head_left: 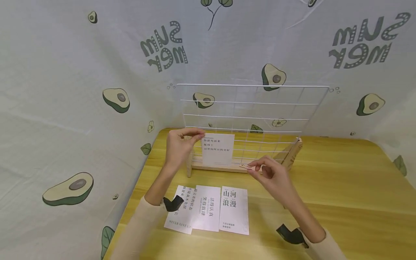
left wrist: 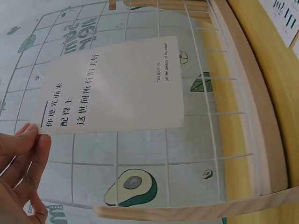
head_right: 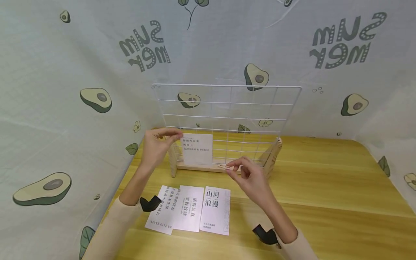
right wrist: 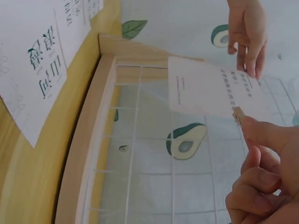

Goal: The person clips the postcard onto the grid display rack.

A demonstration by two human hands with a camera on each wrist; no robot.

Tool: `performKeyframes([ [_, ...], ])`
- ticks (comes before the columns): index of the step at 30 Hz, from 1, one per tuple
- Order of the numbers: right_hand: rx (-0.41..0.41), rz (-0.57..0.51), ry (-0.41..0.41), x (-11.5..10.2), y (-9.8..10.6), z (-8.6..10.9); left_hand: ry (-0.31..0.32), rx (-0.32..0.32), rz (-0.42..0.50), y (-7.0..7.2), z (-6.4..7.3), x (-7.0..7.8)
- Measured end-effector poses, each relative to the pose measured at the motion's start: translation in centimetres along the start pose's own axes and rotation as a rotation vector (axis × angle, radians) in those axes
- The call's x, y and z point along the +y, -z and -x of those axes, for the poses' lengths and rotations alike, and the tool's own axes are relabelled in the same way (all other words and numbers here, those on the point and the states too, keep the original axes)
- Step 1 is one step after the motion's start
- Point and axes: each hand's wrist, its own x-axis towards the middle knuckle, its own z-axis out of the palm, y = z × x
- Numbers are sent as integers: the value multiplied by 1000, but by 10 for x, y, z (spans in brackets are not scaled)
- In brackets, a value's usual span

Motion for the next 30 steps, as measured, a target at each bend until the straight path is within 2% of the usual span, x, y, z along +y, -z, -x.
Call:
performKeyframes([
  [5, 64, 8, 8, -15, -2, -18, -71, 43, 13, 6, -17, 14],
  [10, 119, 22, 37, -27, -1, -37, -113, 79, 11, 9, -32, 29],
  [16, 167, 40, 25, -41, 3, -59, -165, 115, 35, 6, -49, 43],
  [19, 187, 40, 32, -49, 6, -67, -215, 135, 30, 3, -55, 50],
  [24, 212, 88, 58, -59, 10, -77, -315, 166, -15, 1, -60, 55],
  [30, 208, 100, 48, -58, 16, -91, -386, 220, -131, 0, -64, 55],
])
